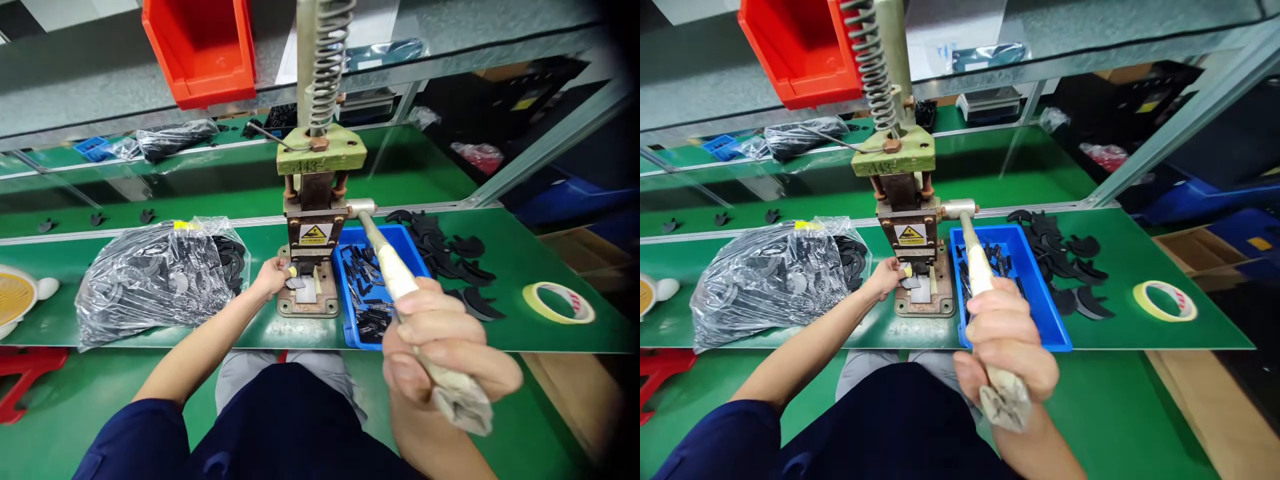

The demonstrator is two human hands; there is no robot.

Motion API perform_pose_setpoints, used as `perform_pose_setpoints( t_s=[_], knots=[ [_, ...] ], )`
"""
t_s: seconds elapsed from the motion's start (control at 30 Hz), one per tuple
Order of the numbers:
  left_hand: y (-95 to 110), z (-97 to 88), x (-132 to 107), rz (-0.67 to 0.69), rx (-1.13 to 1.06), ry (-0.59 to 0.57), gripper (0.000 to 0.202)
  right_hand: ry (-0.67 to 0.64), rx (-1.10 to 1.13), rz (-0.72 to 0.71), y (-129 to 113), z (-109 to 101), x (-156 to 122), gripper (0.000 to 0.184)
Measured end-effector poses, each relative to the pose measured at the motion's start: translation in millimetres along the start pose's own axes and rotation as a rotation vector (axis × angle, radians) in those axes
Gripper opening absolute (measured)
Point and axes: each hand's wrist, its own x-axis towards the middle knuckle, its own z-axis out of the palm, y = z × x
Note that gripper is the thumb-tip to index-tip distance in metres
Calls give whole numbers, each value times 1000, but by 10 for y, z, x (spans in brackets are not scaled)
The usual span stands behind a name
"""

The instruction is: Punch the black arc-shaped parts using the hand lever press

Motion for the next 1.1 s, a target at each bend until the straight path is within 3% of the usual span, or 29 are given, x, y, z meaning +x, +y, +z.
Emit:
perform_pose_setpoints(
  t_s=[0.1,0.2,0.3,0.37,0.4,0.43,0.47,0.53,0.63,0.8,0.9,1.0,1.1],
  knots=[
    [13,-13,-68,-7,-97,-6,29,109,81,-169,9,139,384,45],
    [-17,-100,-134,42,-160,14,31,109,130,-182,55,238,602,62],
    [-70,-228,-194,67,-201,-15,34,150,132,-6,109,284,475,65],
    [-99,-313,-237,84,-217,-42,34,191,46,233,159,312,202,51],
    [-108,-352,-263,102,-216,-56,33,162,-16,396,190,335,32,38],
    [-113,-387,-295,128,-203,-74,32,23,-57,609,224,370,-145,27],
    [-111,-419,-334,165,-174,-97,31,-94,-50,725,261,417,-317,24],
    [-91,-477,-438,293,-57,-160,26,-271,-1,873,339,539,-610,30],
    [-27,-564,-638,614,231,-245,22,-474,151,1003,459,718,-863,41],
    [65,-709,-924,1090,480,-360,30,-647,415,1031,587,759,-928,52],
    [70,-768,-1023,1283,519,-412,31,-757,514,991,595,713,-896,43],
    [46,-802,-1093,1376,518,-393,29,-877,577,925,556,697,-832,32],
    [23,-827,-1140,1380,459,-319,24,-895,577,828,501,702,-742,25]
  ],
)
